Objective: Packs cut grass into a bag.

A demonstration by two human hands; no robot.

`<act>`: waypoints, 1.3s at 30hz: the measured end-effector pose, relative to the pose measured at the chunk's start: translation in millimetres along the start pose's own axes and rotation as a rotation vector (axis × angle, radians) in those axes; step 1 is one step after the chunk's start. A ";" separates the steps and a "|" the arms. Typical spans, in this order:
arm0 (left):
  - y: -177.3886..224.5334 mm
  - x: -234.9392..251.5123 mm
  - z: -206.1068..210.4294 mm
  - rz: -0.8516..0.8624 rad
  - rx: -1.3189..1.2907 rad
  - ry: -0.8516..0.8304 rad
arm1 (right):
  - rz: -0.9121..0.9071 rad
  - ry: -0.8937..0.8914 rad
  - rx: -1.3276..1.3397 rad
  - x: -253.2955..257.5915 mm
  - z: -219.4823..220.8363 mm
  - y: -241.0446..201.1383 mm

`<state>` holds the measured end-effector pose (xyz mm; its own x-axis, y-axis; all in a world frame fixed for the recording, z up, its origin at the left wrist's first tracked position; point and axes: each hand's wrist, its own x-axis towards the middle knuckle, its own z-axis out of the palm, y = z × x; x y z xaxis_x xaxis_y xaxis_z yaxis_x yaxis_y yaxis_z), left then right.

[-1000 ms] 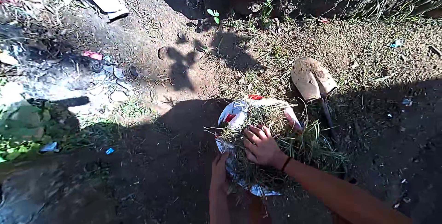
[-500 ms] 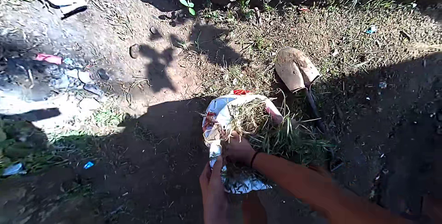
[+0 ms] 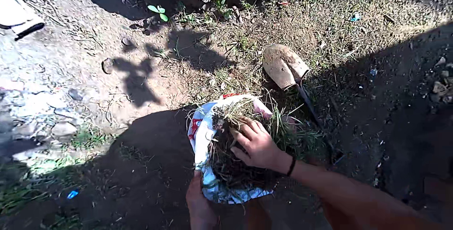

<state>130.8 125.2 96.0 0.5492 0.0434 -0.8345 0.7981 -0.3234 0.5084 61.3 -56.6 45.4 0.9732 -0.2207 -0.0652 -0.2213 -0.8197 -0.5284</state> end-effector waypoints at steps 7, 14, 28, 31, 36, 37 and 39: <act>-10.3 -11.0 5.6 0.014 0.061 0.141 | 0.021 0.037 -0.137 -16.4 83.5 27.8; -7.1 -33.7 18.1 0.055 0.163 0.173 | 0.069 -0.060 0.248 -13.8 103.7 4.2; 95.2 52.1 32.0 0.598 1.151 0.228 | 0.413 0.372 0.212 -14.8 -20.8 12.7; 98.7 88.9 87.8 0.453 1.190 0.030 | 0.606 0.075 0.218 -49.7 -2.6 37.1; 93.0 100.2 105.7 0.288 1.240 0.002 | 0.405 -0.240 0.243 -62.1 17.3 16.6; 89.2 94.7 99.5 0.287 1.128 -0.013 | 0.380 -0.254 0.239 -60.6 19.1 11.9; 85.9 85.8 87.3 0.281 0.970 -0.075 | 0.308 -0.210 0.133 -61.3 29.7 9.9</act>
<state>224.8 18.7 49.5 0.6426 -0.2009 -0.7394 0.0787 -0.9426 0.3244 1.3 -35.5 19.0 0.8576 -0.3213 -0.4017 -0.5078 -0.6533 -0.5616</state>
